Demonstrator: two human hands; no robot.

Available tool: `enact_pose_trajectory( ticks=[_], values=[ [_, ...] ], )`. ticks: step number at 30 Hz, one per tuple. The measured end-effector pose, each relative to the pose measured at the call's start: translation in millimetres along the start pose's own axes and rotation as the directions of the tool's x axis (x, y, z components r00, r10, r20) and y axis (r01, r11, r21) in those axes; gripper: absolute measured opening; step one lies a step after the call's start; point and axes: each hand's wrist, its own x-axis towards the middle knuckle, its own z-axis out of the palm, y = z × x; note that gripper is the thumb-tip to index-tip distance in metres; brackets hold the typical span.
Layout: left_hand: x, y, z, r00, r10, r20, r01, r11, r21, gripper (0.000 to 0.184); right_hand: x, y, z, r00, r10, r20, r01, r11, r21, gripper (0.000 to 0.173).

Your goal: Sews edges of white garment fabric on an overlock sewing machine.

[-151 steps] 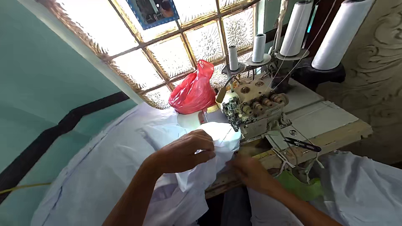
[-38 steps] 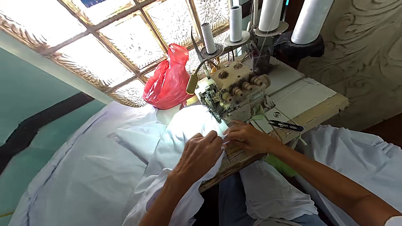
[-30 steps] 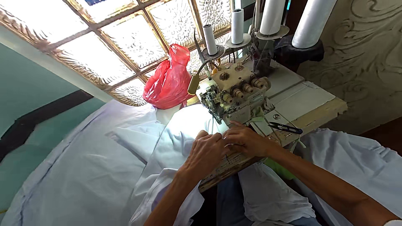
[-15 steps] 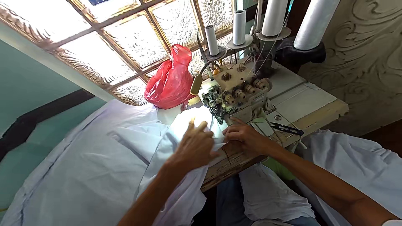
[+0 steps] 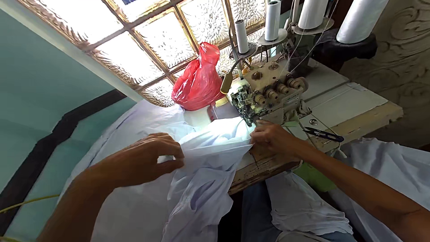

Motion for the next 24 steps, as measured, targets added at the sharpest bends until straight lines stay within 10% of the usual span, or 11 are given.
enact_pose_trajectory(
  ticks=[14,24],
  values=[
    [28,24,7,0.938,-0.017,-0.345,0.118,0.955,0.272,0.024,16,-26,-11,0.995,0.071,-0.065,-0.041,0.925,0.378,0.012],
    [62,45,7,0.908,0.131,-0.399,0.001,0.949,0.314,0.021,-15,-27,-11,0.983,0.178,0.039,-0.181,0.929,0.323,0.029]
  ],
)
